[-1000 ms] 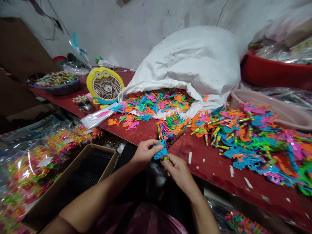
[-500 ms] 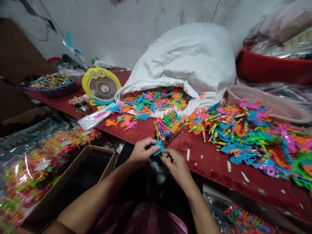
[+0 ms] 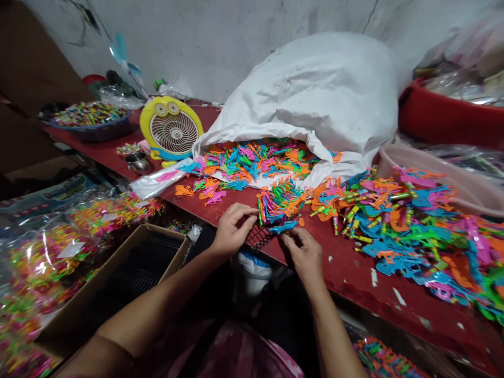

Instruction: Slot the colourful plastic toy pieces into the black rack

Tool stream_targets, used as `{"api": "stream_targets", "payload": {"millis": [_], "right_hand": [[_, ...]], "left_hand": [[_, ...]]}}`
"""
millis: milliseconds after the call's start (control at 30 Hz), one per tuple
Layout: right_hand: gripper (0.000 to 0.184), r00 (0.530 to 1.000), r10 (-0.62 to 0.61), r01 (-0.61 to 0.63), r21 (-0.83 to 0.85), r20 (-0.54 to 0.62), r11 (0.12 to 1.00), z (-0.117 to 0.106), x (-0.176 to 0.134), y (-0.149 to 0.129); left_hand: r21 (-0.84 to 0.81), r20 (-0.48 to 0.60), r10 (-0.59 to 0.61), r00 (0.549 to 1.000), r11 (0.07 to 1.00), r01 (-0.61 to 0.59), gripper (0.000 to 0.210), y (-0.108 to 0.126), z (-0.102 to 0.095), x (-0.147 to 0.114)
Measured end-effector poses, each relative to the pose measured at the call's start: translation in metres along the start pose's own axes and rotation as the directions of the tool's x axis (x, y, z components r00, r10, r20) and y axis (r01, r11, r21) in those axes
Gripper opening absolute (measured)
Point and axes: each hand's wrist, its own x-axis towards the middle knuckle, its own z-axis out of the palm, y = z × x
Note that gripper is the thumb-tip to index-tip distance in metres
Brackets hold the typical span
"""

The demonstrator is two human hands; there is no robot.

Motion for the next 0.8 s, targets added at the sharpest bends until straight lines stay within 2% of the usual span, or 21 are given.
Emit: {"api": "stream_targets", "payload": {"millis": [200, 333, 533, 800], "right_hand": [[0.025, 0.999, 0.021, -0.02, 0.041, -0.032, 0.999, 0.018, -0.002, 0.006], [0.024, 0.994, -0.031, 0.033, 0.021, -0.103, 0.999, 0.024, -0.006, 0.008], [0.026, 0.989, -0.066, 0.058, -0.067, -0.132, 0.996, 0.031, -0.007, 0.007], [0.027, 0.987, -0.057, 0.048, -0.067, -0.148, 0.997, 0.041, -0.006, -0.002]], "left_hand": [[-0.055, 0.037, -0.072, 0.997, 0.996, 0.074, 0.017, -0.006, 0.002, 0.007], [-0.064, 0.068, -0.126, 0.99, 0.989, 0.131, 0.017, -0.009, 0.003, 0.008], [-0.109, 0.078, -0.151, 0.985, 0.981, 0.159, 0.017, -0.006, 0.003, 0.014], [-0.094, 0.12, -0.16, 0.98, 0.981, 0.171, 0.016, -0.003, 0.002, 0.019]]}}
